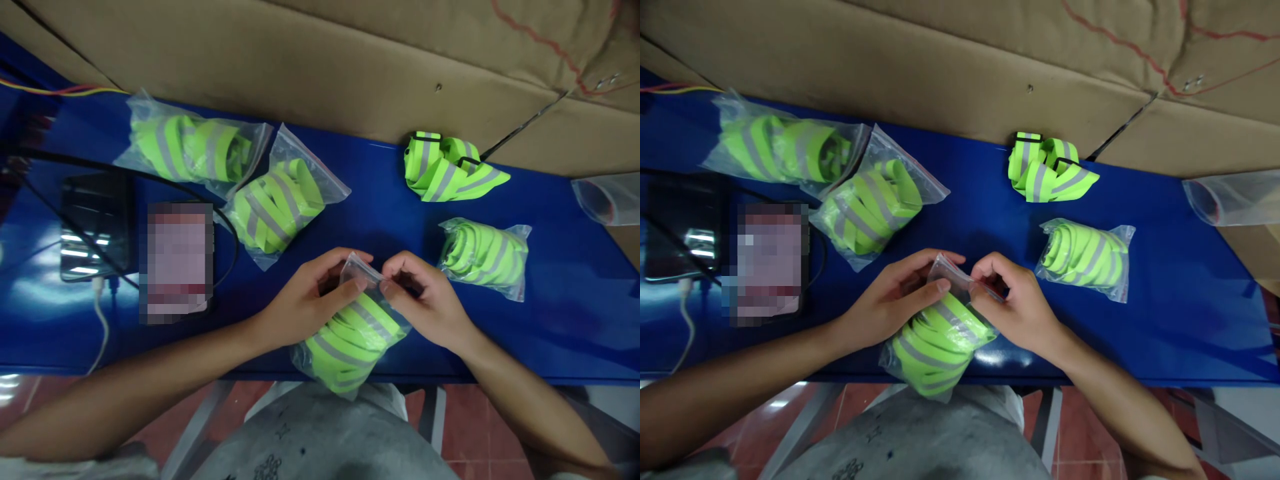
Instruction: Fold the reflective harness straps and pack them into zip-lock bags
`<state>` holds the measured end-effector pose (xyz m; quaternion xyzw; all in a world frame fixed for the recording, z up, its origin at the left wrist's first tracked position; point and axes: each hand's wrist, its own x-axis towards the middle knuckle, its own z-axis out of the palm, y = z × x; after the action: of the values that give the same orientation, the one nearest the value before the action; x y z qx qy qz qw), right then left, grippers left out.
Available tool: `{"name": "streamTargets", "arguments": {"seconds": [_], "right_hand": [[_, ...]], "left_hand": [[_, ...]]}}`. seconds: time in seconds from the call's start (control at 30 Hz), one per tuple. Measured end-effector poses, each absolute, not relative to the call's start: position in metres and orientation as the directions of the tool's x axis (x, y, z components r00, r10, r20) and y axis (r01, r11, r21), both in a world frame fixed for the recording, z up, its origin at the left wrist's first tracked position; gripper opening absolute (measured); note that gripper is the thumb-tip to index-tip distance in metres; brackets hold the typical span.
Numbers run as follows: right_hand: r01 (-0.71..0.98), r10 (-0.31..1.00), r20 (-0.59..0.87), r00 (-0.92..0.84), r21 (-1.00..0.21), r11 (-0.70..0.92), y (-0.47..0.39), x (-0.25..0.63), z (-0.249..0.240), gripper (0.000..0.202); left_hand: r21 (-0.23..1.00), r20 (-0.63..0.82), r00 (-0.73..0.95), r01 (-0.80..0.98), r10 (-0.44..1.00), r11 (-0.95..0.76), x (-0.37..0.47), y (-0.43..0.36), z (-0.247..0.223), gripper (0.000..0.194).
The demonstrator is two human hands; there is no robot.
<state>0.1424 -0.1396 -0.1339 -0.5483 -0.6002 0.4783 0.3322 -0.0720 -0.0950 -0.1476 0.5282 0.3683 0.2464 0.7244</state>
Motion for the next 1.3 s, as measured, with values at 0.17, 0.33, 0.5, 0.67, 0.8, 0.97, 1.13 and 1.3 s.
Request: {"name": "streamTargets", "arguments": {"seconds": [0.17,0.33,0.5,0.67,0.8,0.97,1.13,1.3], "right_hand": [[0.359,0.974,-0.133,-0.183,-0.931,-0.06,-0.139,0.145,-0.132,0.006],[0.349,0.977,-0.113,-0.179,-0.936,-0.045,-0.141,0.141,-0.136,0.007],[0.372,0.978,-0.097,-0.184,-0.928,-0.022,-0.14,0.138,-0.136,0.005],[0.402,0.971,-0.086,-0.223,-0.916,0.011,-0.139,0.138,-0.133,0.007],[0.413,0.965,-0.078,-0.25,-0.91,0.034,-0.139,0.138,-0.133,0.006],[0.389,0.963,-0.043,-0.267,-0.919,0.066,-0.141,0.137,-0.132,0.014],[0.393,0.963,0.009,-0.271,-0.912,0.12,-0.141,0.135,-0.133,0.012],[0.412,0.97,0.04,-0.24,-0.9,0.139,-0.143,0.135,-0.139,0.007]], "left_hand": [[0.964,-0.251,0.565,0.072,0.786,0.256,-0.069,-0.095,-0.148,0.027],[0.967,-0.248,0.592,0.106,0.767,0.231,-0.07,-0.097,-0.15,0.028],[0.977,-0.213,0.559,0.132,0.802,0.167,-0.072,-0.098,-0.155,0.03],[0.975,-0.204,0.595,0.194,0.778,0.107,-0.074,-0.1,-0.157,0.029],[0.979,-0.173,0.605,0.19,0.777,0.07,-0.074,-0.1,-0.155,0.028],[0.984,-0.101,0.636,0.179,0.765,-0.02,-0.073,-0.101,-0.153,0.025],[0.978,-0.064,0.637,0.192,0.768,-0.078,-0.074,-0.101,-0.152,0.024],[0.978,-0.092,0.623,0.205,0.777,-0.049,-0.076,-0.1,-0.156,0.02]]}}
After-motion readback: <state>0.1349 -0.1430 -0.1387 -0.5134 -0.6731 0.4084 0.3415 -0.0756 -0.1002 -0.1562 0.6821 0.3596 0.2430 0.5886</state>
